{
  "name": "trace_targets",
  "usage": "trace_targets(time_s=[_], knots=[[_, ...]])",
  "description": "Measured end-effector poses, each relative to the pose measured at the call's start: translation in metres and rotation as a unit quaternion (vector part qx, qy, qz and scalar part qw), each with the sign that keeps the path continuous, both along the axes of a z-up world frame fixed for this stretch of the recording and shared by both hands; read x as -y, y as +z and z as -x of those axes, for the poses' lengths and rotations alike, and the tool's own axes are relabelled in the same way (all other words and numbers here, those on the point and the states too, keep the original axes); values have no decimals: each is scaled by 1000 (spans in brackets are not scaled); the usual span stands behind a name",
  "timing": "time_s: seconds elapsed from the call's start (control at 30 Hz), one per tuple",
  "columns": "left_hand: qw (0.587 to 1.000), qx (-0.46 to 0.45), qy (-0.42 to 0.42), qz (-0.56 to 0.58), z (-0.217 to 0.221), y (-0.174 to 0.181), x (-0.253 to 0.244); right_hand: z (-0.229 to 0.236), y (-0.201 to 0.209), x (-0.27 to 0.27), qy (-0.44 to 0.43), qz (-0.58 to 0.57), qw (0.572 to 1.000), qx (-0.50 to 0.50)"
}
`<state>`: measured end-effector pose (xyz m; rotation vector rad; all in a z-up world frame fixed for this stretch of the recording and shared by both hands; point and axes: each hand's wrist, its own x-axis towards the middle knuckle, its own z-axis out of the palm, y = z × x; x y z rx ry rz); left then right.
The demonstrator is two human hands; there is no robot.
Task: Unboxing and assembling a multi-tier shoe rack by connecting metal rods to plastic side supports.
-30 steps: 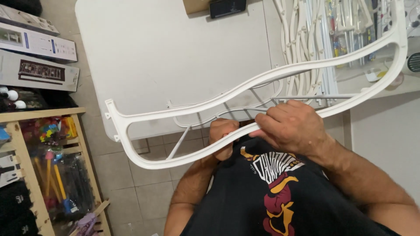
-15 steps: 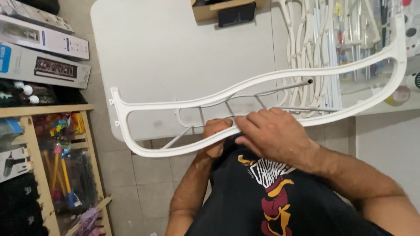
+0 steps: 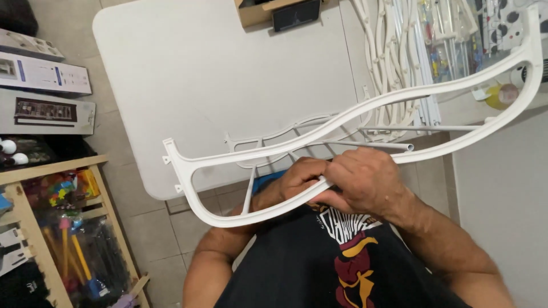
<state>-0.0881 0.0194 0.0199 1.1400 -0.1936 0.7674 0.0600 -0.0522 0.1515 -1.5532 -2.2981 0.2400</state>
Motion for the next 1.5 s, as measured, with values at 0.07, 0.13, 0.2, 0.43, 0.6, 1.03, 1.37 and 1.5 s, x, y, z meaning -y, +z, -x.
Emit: trace_targets(time_s=[0.07, 0.13, 0.2, 0.43, 0.6, 1.03, 1.37, 1.5], knots=[[1000, 5, -21, 7, 4, -1, 1, 2, -3, 4, -2, -4, 1000, -3], [999, 5, -44, 18, 2, -5, -3, 1, -3, 3, -7, -5, 1000, -11], [999, 5, -37, -8, 2, -10, -2, 1, 0, 1, -9, -9, 999, -32], [1000, 14, -6, -12, -5, -6, 6, 1, 3, 4, -20, -13, 999, -31], [999, 27, 15, -24, -16, -25, 9, -2, 5, 1, -15, -5, 999, -47], [997, 49, 16, -60, -11, 4, -4, -1, 3, 1, -16, 7, 997, -75], [998, 10, 27, -58, -8, 20, -10, -3, 2, 1, -25, 5, 997, -74], [998, 8, 27, -63, -5, 33, -12, -3, 3, 1, -26, 11, 997, -67]])
